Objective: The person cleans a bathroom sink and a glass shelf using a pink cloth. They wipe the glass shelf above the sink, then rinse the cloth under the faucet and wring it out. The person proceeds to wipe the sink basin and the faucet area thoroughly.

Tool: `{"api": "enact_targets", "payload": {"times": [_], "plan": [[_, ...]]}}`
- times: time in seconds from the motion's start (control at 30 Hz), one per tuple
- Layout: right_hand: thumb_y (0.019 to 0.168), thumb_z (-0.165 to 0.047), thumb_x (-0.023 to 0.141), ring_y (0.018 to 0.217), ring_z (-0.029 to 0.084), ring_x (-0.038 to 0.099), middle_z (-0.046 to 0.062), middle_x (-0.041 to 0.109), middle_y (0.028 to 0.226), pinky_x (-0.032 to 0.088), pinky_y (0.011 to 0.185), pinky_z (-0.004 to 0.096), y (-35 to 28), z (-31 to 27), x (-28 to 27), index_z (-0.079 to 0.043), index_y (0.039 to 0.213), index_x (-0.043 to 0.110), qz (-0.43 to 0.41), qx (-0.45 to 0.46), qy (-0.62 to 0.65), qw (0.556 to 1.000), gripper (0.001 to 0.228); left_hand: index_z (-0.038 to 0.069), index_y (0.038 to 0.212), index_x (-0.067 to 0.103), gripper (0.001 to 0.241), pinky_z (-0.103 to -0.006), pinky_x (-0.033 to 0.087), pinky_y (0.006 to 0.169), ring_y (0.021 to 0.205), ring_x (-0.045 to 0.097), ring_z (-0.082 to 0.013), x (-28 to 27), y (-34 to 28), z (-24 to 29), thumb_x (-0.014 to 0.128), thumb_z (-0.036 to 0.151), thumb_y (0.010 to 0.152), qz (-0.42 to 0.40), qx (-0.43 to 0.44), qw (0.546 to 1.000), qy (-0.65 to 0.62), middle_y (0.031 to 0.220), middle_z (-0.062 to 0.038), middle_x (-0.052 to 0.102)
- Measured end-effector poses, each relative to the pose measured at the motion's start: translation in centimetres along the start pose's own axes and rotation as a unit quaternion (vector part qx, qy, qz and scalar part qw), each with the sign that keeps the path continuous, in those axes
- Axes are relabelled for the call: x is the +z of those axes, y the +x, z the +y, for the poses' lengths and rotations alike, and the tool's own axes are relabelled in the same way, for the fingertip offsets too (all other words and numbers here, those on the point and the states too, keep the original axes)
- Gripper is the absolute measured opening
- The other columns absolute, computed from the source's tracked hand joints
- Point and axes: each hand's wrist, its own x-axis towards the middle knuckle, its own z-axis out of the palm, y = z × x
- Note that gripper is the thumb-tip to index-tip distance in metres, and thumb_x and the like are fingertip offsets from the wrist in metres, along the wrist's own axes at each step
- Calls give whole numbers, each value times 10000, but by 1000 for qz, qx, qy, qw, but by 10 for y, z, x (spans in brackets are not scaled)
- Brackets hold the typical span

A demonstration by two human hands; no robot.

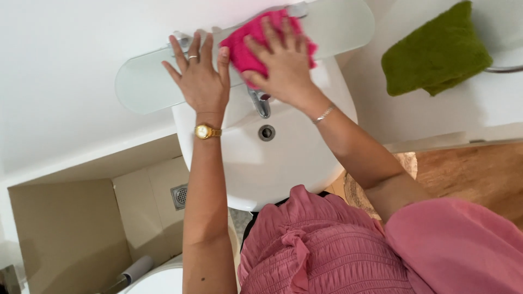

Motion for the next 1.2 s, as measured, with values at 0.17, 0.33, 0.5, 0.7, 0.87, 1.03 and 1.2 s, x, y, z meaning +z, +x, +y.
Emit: {"api": "enact_targets", "payload": {"times": [0.17, 0.33, 0.5, 0.7, 0.87, 1.03, 1.2], "plan": [[1028, -637, 483, 1492, 433, 136, 86, 225, 1671, 252, 1131, 689, 3, 24, -6, -286, 1587, 453, -19, -4, 22, 1000, 661, 136, 1302, 717, 694, -775, 113, 1097, 1459, 171, -382, 0, -2, -5, 258, 604, 1071, 1, 8, 1000, 4, 1438, -116, 614], [1078, -513, 574, 1395, 509, 312, 175, 393, 1595, 349, 1026, 712, -18, 108, -14, -179, 1532, 566, 74, 36, -25, 996, 564, 150, 1293, 716, 690, -763, 84, 1111, 1467, 166, -383, 6, -3, -6, 239, 599, 1077, 4, -9, 1000, 13, 1449, -103, 602], [1041, -468, 584, 1372, 543, 230, 204, 357, 1576, 296, 1042, 745, -24, 141, -2, -176, 1522, 587, 107, 195, -9, 975, 562, 181, 1435, 621, 641, -764, 103, 1137, 1494, 145, -350, 7, 0, 2, 269, 574, 1073, -4, -35, 999, 18, 1549, -56, 503], [1013, -650, 413, 1490, 490, -6, 114, 84, 1679, 103, 1166, 736, 13, 10, -8, -297, 1614, 400, -63, 151, 23, 986, 697, 211, 1433, 624, 603, -713, 122, 1176, 1508, 172, -324, 15, -3, -2, 276, 553, 1078, 31, -36, 999, 3, 1540, -30, 530], [935, -673, 596, 1462, 510, 165, 133, 258, 1642, 217, 1131, 735, 32, -40, 22, -317, 1544, 492, 11, 2, 34, 999, 714, 239, 1462, 578, 653, -692, 55, 1188, 1522, 121, -300, 5, -2, -6, 194, 573, 1054, 3, -70, 997, -29, 1561, -7, 514], [990, -665, 525, 1478, 438, 210, 53, 305, 1647, 248, 1117, 700, 22, 12, 16, -298, 1527, 530, -4, -41, 54, 998, 651, 221, 1414, 618, 629, -725, 70, 1165, 1512, 132, -319, 9, -3, -11, 243, 572, 1052, 18, -75, 996, -50, 1522, -21, 554], [1078, -435, 638, 1327, 522, 387, 200, 464, 1556, 359, 929, 700, -15, 124, -5, -145, 1481, 633, 101, 21, -3, 995, 497, 196, 1386, 654, 667, -723, 51, 1177, 1508, 161, -320, 9, -5, -6, 232, 586, 1048, 44, -62, 996, -47, 1500, -40, 574]]}}
